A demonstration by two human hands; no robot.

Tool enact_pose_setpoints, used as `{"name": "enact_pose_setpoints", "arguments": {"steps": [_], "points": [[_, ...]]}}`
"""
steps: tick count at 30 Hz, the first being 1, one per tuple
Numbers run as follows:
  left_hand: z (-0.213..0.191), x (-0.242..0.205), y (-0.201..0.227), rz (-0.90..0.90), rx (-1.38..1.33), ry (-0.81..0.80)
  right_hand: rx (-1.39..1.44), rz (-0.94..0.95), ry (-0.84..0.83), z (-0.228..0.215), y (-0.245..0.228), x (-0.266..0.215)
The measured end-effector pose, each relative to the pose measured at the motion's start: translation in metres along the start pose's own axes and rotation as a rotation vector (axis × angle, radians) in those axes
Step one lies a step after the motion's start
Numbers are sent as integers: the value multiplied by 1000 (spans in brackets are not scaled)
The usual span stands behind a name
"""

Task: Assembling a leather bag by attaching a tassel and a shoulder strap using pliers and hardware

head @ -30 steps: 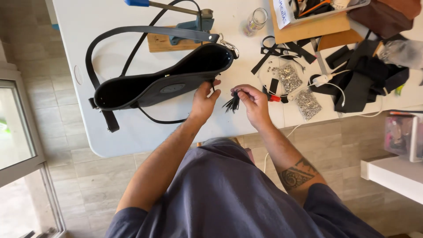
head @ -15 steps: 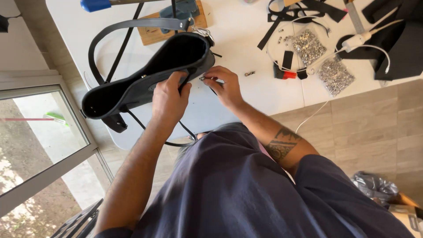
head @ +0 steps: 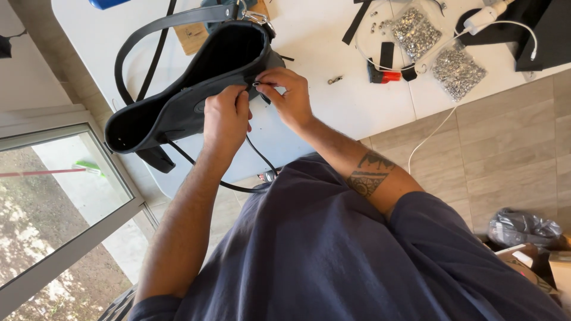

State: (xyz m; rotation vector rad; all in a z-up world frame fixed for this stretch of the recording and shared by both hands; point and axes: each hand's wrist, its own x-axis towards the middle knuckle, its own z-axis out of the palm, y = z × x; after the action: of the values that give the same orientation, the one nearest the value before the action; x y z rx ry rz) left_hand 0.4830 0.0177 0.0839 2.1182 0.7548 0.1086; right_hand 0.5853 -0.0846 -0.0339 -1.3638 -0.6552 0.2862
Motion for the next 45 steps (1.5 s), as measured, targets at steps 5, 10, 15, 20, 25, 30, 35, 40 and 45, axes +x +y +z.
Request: {"name": "enact_pose_setpoints", "arguments": {"steps": [5,10,15,20,25,30,35,40,45], "points": [[9,-5,-2,-86,-177,0,-33,22,5,3,3,-3],[14,-9,-10,-176,-302,18,-64,43,31,6,7,-4],[19,-16,-11,-225,-412,10,-71,72,10,5,11,-6],[27,-20,-17,-258,-508,-11,-58,117,-11,4,9,-7],[31,-20,-22,-331,-639,32,-54,133,-36,5,0,-5],[39,-15,-31,-294,-713,-59,-64,129,-51,5,1,-5],[55,-15,-42,-271,-712,-78,-101,139,-62,0,4,-5],[51,-18,-39,-258,-722,-84,-98,147,-69,0,-4,-5],[50,-20,-38,-249,-723,-81,-106,135,-67,0,1,-6]]}}
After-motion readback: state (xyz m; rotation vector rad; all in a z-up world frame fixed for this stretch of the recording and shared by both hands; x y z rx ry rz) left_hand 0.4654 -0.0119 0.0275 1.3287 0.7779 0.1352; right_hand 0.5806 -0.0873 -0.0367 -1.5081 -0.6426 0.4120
